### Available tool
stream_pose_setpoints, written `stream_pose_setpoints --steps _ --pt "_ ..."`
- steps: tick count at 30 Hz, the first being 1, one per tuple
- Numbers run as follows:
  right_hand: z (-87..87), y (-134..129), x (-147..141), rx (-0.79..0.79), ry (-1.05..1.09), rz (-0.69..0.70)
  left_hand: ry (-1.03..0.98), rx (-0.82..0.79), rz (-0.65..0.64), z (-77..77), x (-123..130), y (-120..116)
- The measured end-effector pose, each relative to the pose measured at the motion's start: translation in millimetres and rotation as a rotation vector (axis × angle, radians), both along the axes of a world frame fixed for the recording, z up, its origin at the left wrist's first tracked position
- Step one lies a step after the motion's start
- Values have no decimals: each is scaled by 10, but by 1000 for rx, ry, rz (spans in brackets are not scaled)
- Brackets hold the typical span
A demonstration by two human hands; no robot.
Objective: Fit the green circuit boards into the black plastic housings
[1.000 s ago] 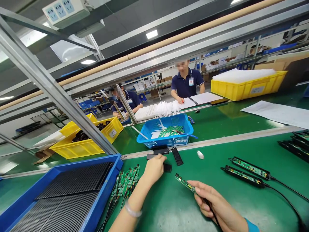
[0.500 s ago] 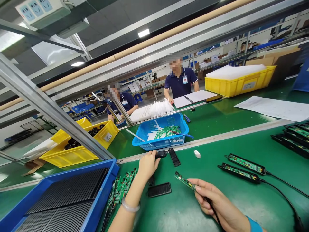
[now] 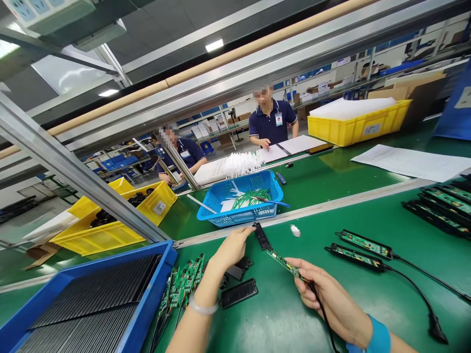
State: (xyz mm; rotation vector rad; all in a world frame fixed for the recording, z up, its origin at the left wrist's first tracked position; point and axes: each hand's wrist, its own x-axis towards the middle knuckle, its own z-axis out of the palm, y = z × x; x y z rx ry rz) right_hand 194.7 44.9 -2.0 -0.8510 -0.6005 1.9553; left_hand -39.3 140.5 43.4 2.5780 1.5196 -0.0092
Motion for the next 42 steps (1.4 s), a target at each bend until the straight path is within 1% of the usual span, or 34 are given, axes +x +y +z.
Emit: stream_pose_setpoints --steps 4,6,7,8,10,12,13,15,17,19,22,24,25,27,29,32,37,42 --pt "-4 25 36 62 -37 -15 -25 79 -102 -126 275 235" --pt "14 23 53 126 -102 -1 -31 107 -94 -143 318 252" --pt "27 18 58 166 -141 12 -36 121 -74 -133 313 219" --pt "42 10 61 213 -185 27 -43 131 -47 -114 296 157" --pt "74 -15 57 316 -283 61 -65 146 16 -60 246 -45" --pt "103 -48 45 408 -375 87 -90 152 70 -16 209 -320" --pt "115 -64 38 447 -409 95 -135 145 89 -10 203 -468" --pt "131 -92 28 508 -458 104 -321 95 134 -41 212 -745" --pt "136 -109 26 553 -496 118 -615 -15 221 -130 239 -960" --pt "129 -117 32 591 -540 157 -949 -172 331 -249 268 -1097" --pt "90 -125 41 646 -615 210 -1468 -378 447 -401 301 -1183" --pt "44 -131 44 675 -670 220 -1757 -473 494 -452 319 -1201" --pt "15 -134 45 689 -698 218 -1862 -512 511 -463 328 -1207" --pt "-45 -137 51 724 -751 203 -1988 -580 523 -470 346 -1219" --pt "-96 -138 60 763 -798 170 -2031 -603 527 -468 367 -1234" --pt "-126 -141 73 806 -841 142 -2038 -569 529 -461 401 -1264" --pt "-64 -147 78 868 -893 171 -2010 -558 487 -441 444 -1315" --pt "-37 -132 97 941 -929 119 -1974 -574 407 -418 458 -1354"
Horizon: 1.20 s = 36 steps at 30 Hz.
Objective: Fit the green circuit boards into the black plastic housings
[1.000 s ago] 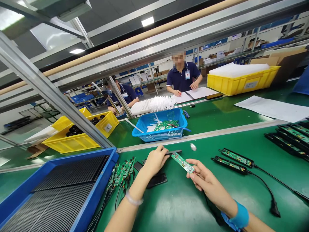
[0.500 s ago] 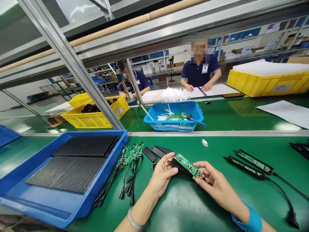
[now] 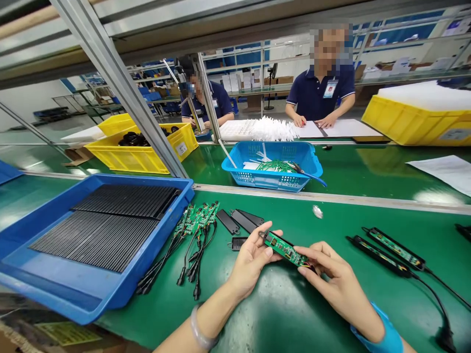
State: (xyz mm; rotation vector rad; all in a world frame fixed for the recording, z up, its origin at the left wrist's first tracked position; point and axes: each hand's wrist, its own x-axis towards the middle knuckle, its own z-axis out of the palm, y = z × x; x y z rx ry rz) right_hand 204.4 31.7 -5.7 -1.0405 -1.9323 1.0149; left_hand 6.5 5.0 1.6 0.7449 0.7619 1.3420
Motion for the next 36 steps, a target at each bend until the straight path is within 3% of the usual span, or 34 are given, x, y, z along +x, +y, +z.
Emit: stream_pose_setpoints --steps 5,11,14,18,20,24,28,33,36 --pt "-35 -5 -2 100 -41 21 -4 8 -29 -13 53 -23" --pt "-50 -82 -113 93 -93 -23 132 13 161 -93 207 -14" --pt "-51 -77 -153 -112 -51 -30 169 14 190 -101 239 -13" --pt "-52 -39 -178 -532 92 211 166 -32 151 -100 239 -30" --pt "-54 -43 -197 -594 106 269 162 -50 145 -106 235 -36" --pt "-56 -75 -252 -561 84 190 140 -86 154 -98 226 -29" --pt "-29 -58 -241 -588 77 207 129 -146 187 -66 214 -16" --pt "65 16 -87 -254 -265 113 220 -49 273 -50 203 -19" --pt "113 49 -13 -200 -310 125 231 -10 289 -38 198 -19"
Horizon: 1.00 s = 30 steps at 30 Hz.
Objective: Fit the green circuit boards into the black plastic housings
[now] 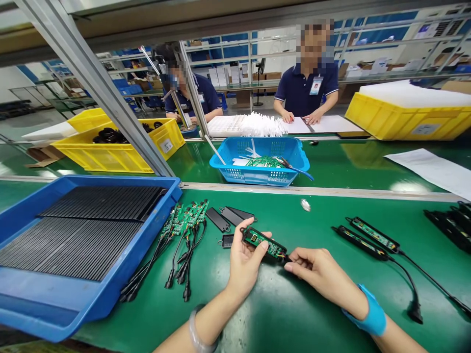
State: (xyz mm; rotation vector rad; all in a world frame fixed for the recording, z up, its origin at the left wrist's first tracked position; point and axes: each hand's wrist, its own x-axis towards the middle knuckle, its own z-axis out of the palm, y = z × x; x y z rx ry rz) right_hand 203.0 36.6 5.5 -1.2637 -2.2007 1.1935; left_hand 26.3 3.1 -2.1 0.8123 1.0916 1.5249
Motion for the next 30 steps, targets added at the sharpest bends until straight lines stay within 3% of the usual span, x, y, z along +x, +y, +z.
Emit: stream_pose_setpoints --steps 6,15,22,30 --pt "-17 -25 -33 2 164 -65 -18 -17 -33 27 -13 10" --pt "-40 -11 -52 -196 261 -51 -34 8 -77 55 -31 7" --pt "-15 -38 -76 -113 214 -45 -5 51 -82 52 -63 21" --pt "-6 -110 -130 -128 151 12 34 21 -166 94 -61 7"
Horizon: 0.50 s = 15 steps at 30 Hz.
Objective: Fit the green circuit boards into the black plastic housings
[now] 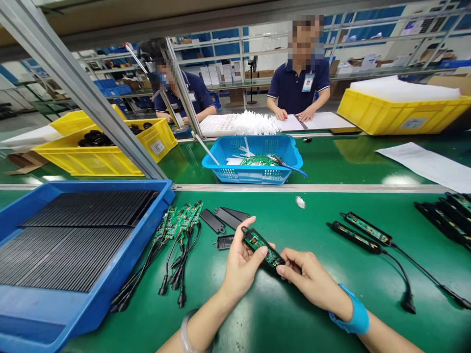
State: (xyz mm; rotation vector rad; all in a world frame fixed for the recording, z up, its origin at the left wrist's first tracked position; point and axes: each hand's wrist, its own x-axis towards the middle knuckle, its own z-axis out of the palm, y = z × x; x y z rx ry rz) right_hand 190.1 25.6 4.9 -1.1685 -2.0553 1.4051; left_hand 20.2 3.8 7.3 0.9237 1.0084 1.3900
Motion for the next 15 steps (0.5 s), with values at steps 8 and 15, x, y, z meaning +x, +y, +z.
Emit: stream_pose_setpoints --steps 8,15 --pt "52 -3 63 349 70 66 -30 -427 -400 21 -35 26" --pt "-57 -3 63 1002 -81 70 152 -388 -579 -18 36 11"
